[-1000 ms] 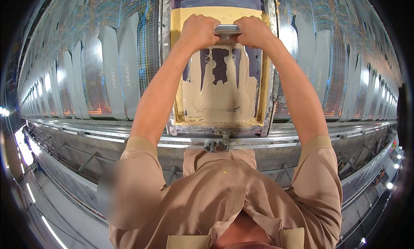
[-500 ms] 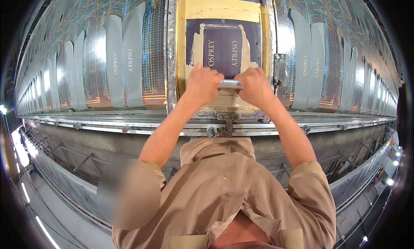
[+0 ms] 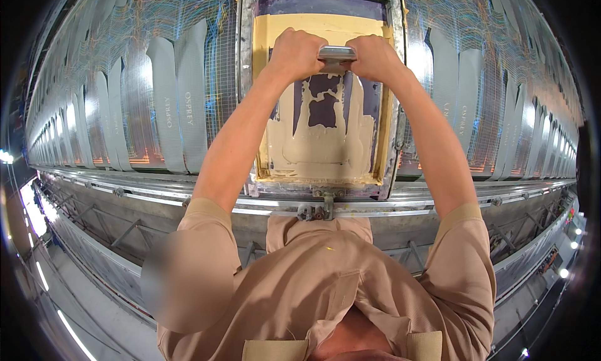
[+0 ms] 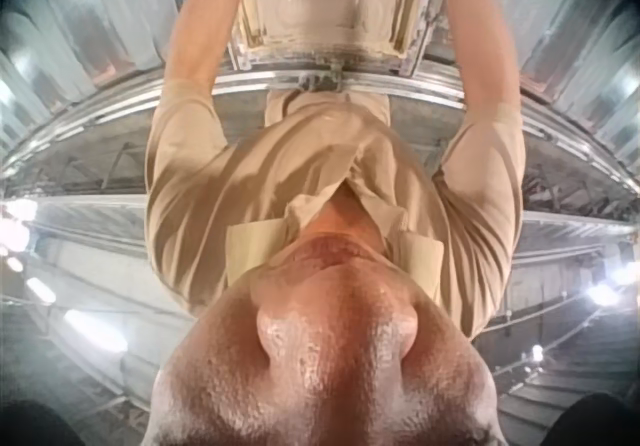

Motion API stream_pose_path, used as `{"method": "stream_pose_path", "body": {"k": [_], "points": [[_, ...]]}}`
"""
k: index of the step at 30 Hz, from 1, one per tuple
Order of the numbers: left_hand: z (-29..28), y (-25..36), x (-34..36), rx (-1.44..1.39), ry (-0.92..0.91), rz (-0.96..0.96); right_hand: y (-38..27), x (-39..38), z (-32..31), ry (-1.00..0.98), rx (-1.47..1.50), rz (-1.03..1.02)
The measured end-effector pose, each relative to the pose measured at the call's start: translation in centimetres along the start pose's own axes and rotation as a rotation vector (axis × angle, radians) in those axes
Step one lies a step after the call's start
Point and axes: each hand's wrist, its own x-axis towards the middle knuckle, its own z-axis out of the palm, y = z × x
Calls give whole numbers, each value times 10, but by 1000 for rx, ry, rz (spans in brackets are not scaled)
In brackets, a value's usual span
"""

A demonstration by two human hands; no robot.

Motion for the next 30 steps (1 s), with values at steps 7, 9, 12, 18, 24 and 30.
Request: {"method": "stream_pose_path", "body": {"k": [7,9,12,18,24,30], "points": [[17,12,-35,-69,117,44,-9,-32,27,139,16,-59],[28,27,-71,-44,125,79,-24,-67,45,209,-1,-101],[46,56,-146,-54,149,129,-56,-128,82,178,62,-156],[51,87,-208,8,211,135,-57,-186,87,440,213,-146],[50,88,-208,-9,132,104,63,-151,100,801,370,749],[52,82,-218,-10,216,73,65,-157,80,753,659,593]]}}
